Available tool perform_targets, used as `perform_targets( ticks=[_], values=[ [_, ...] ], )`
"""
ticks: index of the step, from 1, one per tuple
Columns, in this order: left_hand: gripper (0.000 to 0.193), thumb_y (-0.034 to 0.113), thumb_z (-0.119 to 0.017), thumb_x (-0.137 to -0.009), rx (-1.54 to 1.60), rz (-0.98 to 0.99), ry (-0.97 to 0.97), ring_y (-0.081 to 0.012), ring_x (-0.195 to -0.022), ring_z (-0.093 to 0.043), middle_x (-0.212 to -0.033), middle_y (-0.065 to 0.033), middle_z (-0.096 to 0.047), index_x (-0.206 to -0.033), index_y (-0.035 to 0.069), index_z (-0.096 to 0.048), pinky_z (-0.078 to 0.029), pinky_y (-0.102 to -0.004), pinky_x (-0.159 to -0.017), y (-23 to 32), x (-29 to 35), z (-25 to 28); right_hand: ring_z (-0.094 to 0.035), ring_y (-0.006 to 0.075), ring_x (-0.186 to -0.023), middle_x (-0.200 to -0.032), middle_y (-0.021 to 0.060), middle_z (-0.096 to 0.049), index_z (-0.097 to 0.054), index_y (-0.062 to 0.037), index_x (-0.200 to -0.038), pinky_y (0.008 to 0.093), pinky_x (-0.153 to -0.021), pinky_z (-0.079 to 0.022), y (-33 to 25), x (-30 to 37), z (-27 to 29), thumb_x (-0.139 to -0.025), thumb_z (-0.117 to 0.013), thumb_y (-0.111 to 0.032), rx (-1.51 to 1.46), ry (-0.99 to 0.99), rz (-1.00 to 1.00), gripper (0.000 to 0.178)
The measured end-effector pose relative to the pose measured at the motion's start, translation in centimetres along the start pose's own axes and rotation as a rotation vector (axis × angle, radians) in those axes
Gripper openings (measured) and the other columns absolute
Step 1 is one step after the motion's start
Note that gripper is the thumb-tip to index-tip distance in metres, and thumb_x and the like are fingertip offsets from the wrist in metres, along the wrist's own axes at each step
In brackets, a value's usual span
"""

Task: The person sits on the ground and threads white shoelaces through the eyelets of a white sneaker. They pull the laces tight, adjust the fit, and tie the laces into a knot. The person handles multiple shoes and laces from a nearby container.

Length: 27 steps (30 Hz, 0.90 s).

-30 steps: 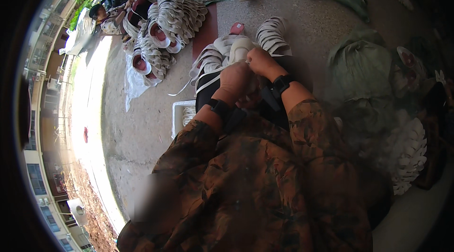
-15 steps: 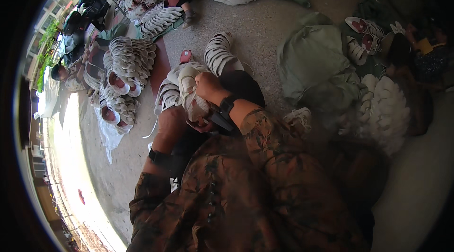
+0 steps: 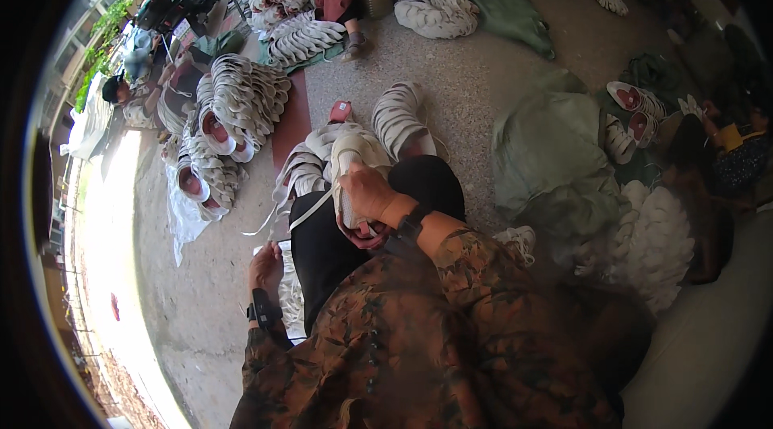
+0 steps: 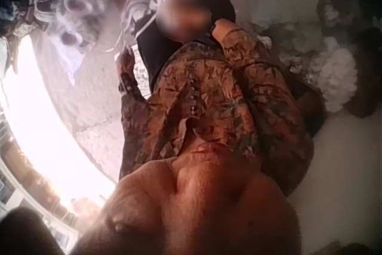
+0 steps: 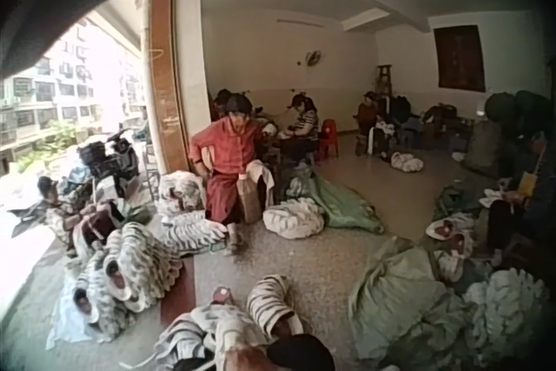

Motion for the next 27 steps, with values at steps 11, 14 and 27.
perform_targets(
  ticks=[11,14,27],
  values=[
    [0.007,0.010,-0.064,-0.085,-0.514,-0.110,-0.267,-0.0058,-0.058,-0.049,-0.069,0.0018,-0.056,-0.081,0.006,-0.059,-0.039,-0.0194,-0.053,-3.8,2.0,-19.9,-0.055,0.0337,-0.076,-0.082,0.0156,-0.052,-0.060,-0.0011,-0.083,0.0399,-0.065,-0.046,0.7,0.7,-1.3,-0.069,-0.065,-0.005,0.029,0.176,0.061,0.015],
    [0.009,0.005,-0.067,-0.078,-0.518,-0.239,-0.258,-0.0076,-0.063,-0.056,-0.074,-0.0017,-0.062,-0.081,0.003,-0.059,-0.045,-0.0208,-0.058,-4.8,0.2,-20.4,-0.056,0.0333,-0.078,-0.082,0.0151,-0.054,-0.061,-0.0012,-0.082,0.0403,-0.068,-0.047,0.7,0.3,-1.4,-0.068,-0.068,-0.006,0.019,0.184,0.032,0.017],
    [0.014,0.008,-0.066,-0.066,-1.324,-0.858,-0.116,-0.0273,-0.064,-0.063,-0.071,-0.0121,-0.064,-0.079,0.003,-0.062,-0.051,-0.0348,-0.062,-4.8,-2.8,-24.0,-0.059,0.0316,-0.086,-0.089,0.0160,-0.059,-0.064,0.0013,-0.095,0.0366,-0.078,-0.048,2.2,0.3,-1.7,-0.067,-0.071,-0.001,-0.126,0.115,-0.137,0.029]
  ],
)
Point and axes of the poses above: each hand's wrist, its own x-axis away from the middle knuckle, its own z-axis out of the back of the hand, y = z × x, the point moved 4 cm from there along -x, towards the middle knuckle
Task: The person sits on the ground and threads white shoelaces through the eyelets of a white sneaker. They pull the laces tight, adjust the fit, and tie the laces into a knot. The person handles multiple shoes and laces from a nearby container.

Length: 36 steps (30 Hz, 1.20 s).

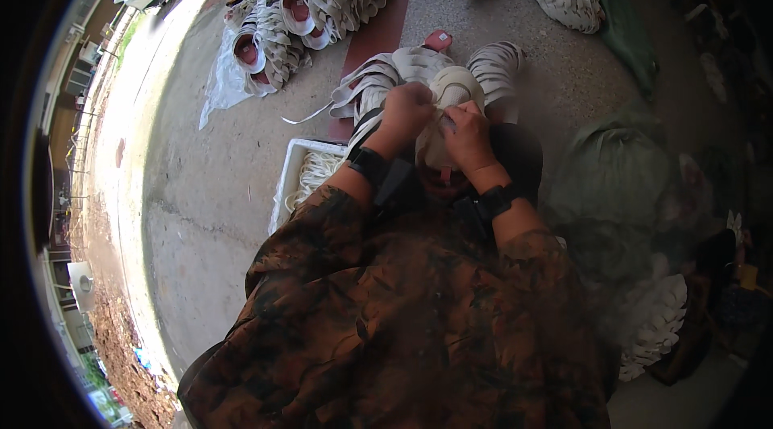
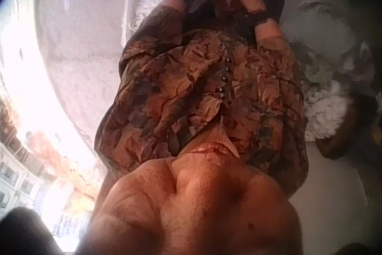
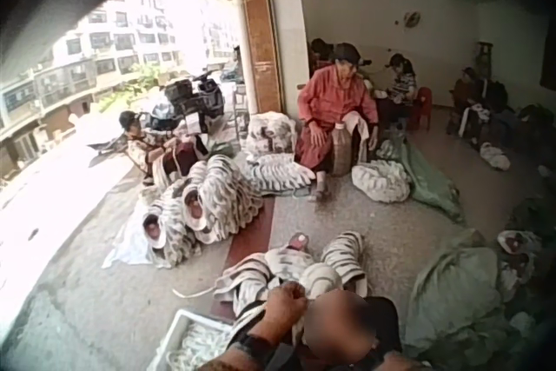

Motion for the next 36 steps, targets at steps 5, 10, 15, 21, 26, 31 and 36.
perform_targets(
  ticks=[5,10,15,21,26,31,36],
  values=[
    [0.019,0.016,-0.071,-0.063,-0.382,-0.118,-0.195,-0.0322,-0.079,-0.066,-0.082,-0.0170,-0.067,-0.077,0.005,-0.068,-0.053,-0.0393,-0.070,2.3,-1.6,-1.3,-0.059,0.0328,-0.086,-0.089,0.0167,-0.059,-0.065,0.0004,-0.095,0.0374,-0.077,-0.048,-0.7,-0.2,0.2,-0.069,-0.065,0.002,-0.004,-0.008,-0.051,0.026],
    [0.018,0.023,-0.070,-0.065,-0.195,0.031,-0.165,-0.0305,-0.070,-0.065,-0.074,-0.0137,-0.066,-0.072,0.006,-0.070,-0.051,-0.0386,-0.067,-1.0,-1.3,-0.3,-0.060,0.0345,-0.082,-0.086,0.0171,-0.059,-0.065,-0.0009,-0.091,0.0385,-0.074,-0.048,0.8,-0.4,-0.4,-0.070,-0.060,0.005,-0.019,0.044,0.003,0.022],
    [0.025,0.028,-0.064,-0.073,-0.493,-0.210,-0.089,-0.0341,-0.067,-0.064,-0.067,-0.0154,-0.063,-0.068,0.004,-0.066,-0.050,-0.0432,-0.062,-0.2,0.2,-1.6,-0.060,0.0345,-0.081,-0.084,0.0169,-0.060,-0.064,-0.0008,-0.085,0.0400,-0.073,-0.048,0.2,-0.6,-0.6,-0.071,-0.060,0.003,0.057,0.052,0.010,0.015],
    [0.021,0.021,-0.059,-0.075,-0.639,-0.212,-0.644,-0.0311,-0.083,-0.066,-0.088,-0.0175,-0.067,-0.087,0.007,-0.069,-0.052,-0.0402,-0.074,4.7,0.3,-0.6,-0.059,0.0342,-0.079,-0.079,0.0165,-0.058,-0.063,-0.0043,-0.082,0.0431,-0.070,-0.046,-0.5,-0.7,-1.0,-0.074,-0.061,-0.006,0.245,0.027,0.045,0.008],
    [0.020,0.021,-0.061,-0.072,-0.499,-0.230,-0.450,-0.0336,-0.071,-0.065,-0.071,-0.0179,-0.065,-0.077,0.003,-0.069,-0.051,-0.0402,-0.067,0.8,-0.3,-1.6,-0.059,0.0361,-0.081,-0.084,0.0182,-0.056,-0.062,-0.0054,-0.081,0.0439,-0.072,-0.048,-0.6,-0.9,-1.7,-0.074,-0.062,-0.005,0.336,-0.042,0.033,0.007],
    [0.022,0.020,-0.065,-0.072,-0.037,-0.098,-0.458,-0.0299,-0.067,-0.064,-0.076,-0.0168,-0.067,-0.082,0.002,-0.069,-0.049,-0.0369,-0.066,-1.3,0.1,0.6,-0.059,0.0353,-0.079,-0.083,0.0167,-0.056,-0.062,-0.0056,-0.082,0.0436,-0.071,-0.049,-1.5,-0.5,-1.4,-0.075,-0.062,-0.009,0.327,-0.082,0.067,0.008],
    [0.018,0.014,-0.065,-0.069,0.129,-0.073,-0.416,-0.0252,-0.066,-0.066,-0.071,-0.0165,-0.067,-0.079,0.000,-0.070,-0.051,-0.0347,-0.064,-1.0,0.3,0.8,-0.060,0.0337,-0.079,-0.083,0.0146,-0.060,-0.063,-0.0042,-0.082,0.0430,-0.070,-0.048,-2.4,-0.8,-1.3,-0.075,-0.062,-0.014,0.505,-0.110,0.118,0.013]
  ],
)
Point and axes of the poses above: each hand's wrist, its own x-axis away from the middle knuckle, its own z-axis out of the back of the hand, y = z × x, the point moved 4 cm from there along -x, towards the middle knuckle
